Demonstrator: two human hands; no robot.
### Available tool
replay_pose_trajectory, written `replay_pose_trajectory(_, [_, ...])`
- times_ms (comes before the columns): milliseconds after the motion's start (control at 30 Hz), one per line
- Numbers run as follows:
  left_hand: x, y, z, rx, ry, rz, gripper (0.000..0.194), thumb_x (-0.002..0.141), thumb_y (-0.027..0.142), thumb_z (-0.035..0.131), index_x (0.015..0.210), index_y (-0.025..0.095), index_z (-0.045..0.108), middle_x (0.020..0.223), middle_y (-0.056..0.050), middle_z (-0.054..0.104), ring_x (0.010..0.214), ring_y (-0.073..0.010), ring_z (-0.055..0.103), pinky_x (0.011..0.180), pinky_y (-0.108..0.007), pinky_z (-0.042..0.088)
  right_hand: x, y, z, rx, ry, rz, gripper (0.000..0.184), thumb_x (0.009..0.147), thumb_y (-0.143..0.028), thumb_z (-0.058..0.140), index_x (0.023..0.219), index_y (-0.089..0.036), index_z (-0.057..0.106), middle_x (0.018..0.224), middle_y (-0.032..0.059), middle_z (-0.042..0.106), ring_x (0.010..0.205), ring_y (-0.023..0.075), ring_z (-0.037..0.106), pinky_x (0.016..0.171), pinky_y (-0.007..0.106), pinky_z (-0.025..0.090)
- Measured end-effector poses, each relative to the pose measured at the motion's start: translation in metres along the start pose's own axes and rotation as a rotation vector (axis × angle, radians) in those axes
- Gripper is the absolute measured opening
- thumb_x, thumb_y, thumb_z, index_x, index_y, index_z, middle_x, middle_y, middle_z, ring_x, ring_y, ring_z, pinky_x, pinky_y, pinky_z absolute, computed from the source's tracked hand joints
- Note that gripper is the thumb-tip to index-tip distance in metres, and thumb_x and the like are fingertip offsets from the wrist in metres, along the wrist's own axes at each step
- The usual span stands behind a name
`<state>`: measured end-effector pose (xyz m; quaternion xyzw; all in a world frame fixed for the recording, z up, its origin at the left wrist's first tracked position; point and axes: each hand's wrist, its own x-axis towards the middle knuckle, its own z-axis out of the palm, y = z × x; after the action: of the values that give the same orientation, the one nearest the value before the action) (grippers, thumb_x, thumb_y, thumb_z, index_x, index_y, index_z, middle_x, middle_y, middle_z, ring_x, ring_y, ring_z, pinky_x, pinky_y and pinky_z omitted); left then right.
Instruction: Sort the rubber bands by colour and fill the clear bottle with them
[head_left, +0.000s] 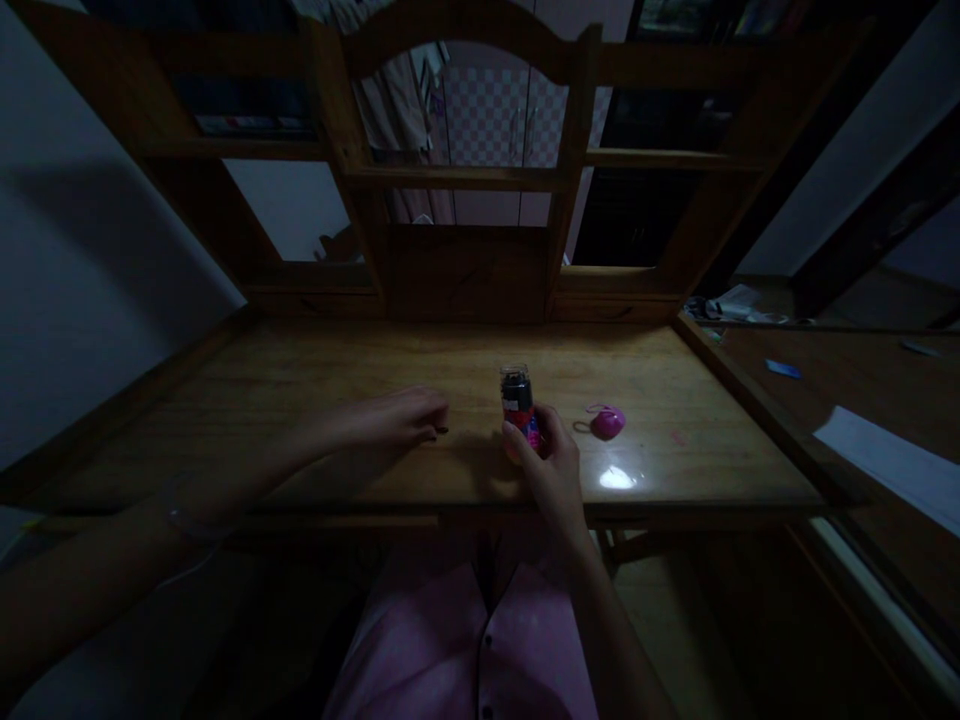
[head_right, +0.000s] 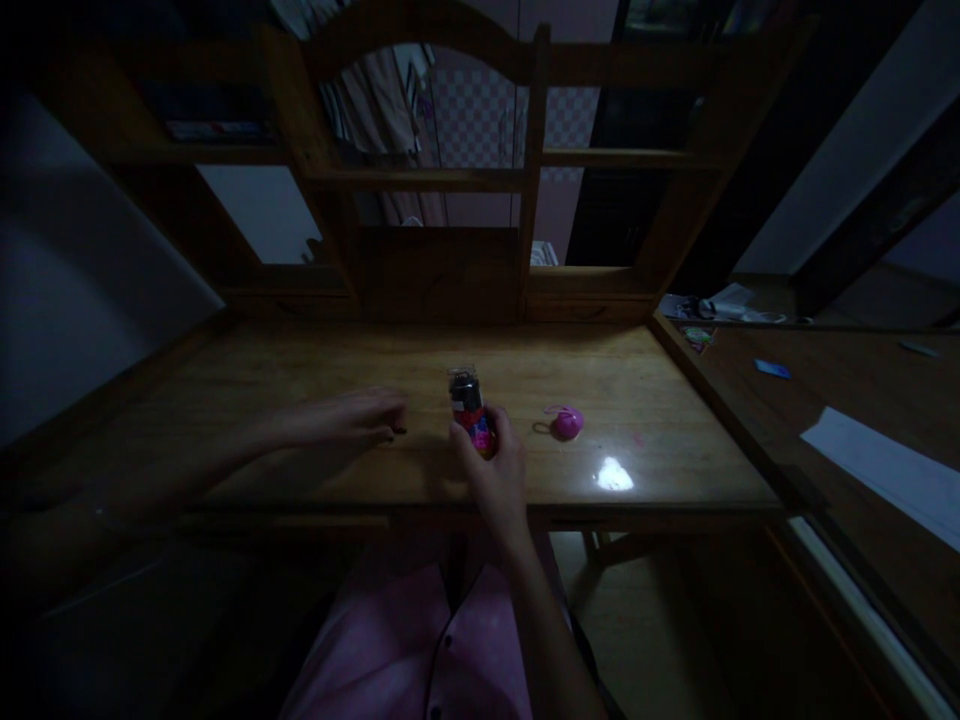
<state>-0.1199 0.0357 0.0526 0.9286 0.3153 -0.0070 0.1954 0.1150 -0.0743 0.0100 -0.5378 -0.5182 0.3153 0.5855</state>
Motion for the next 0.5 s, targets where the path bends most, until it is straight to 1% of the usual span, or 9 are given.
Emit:
replay_pose_trajectory(133, [0.0015,-0.0005,0.0020,-0.047,0.018,-0.029,0.010,0.087,0.024,0.052,0.093,0.018,0.056,0.090,-0.006,0.060,0.080,-0.0171,0.053,0.072,-0.028,0.041,-0.0002,-0.0002,0.0000,0.008,-0.003,-0.002,0.035,0.083,-0.043,0.065,0.111,-0.021,0.062,0.101,0.0046,0.068,0.092,0.0210,0.063,0.082,0.033,0.048])
replay_pose_trajectory(333, [-0.0007,-0.0081,0.0068,0.000,0.023,-0.026,0.015,0.089,0.030,0.052,0.089,0.018,0.059,0.092,-0.006,0.060,0.086,-0.0191,0.053,0.077,-0.029,0.041,-0.0005,0.0003,0.0004,0.010,-0.002,-0.001,0.037,0.083,-0.043,0.064,0.112,-0.020,0.062,0.103,0.0055,0.068,0.093,0.0217,0.063,0.082,0.034,0.048])
replay_pose_trajectory(400, [-0.0032,-0.0083,0.0054,0.014,0.012,-0.022,0.015,0.090,0.031,0.051,0.088,0.018,0.060,0.091,-0.006,0.059,0.086,-0.0192,0.053,0.077,-0.029,0.040,-0.0004,-0.0004,0.0004,0.005,0.004,-0.007,0.036,0.083,-0.043,0.064,0.111,-0.020,0.062,0.101,0.0054,0.068,0.091,0.0217,0.063,0.081,0.034,0.048])
replay_pose_trajectory(500, [-0.0080,-0.0067,-0.0007,0.000,-0.035,0.009,0.015,0.090,0.031,0.052,0.092,0.019,0.061,0.093,-0.005,0.060,0.088,-0.0193,0.053,0.078,-0.029,0.040,-0.0002,-0.0015,0.0002,-0.005,0.007,-0.015,0.034,0.082,-0.043,0.064,0.108,-0.021,0.063,0.098,0.0051,0.069,0.089,0.0216,0.063,0.080,0.034,0.047])
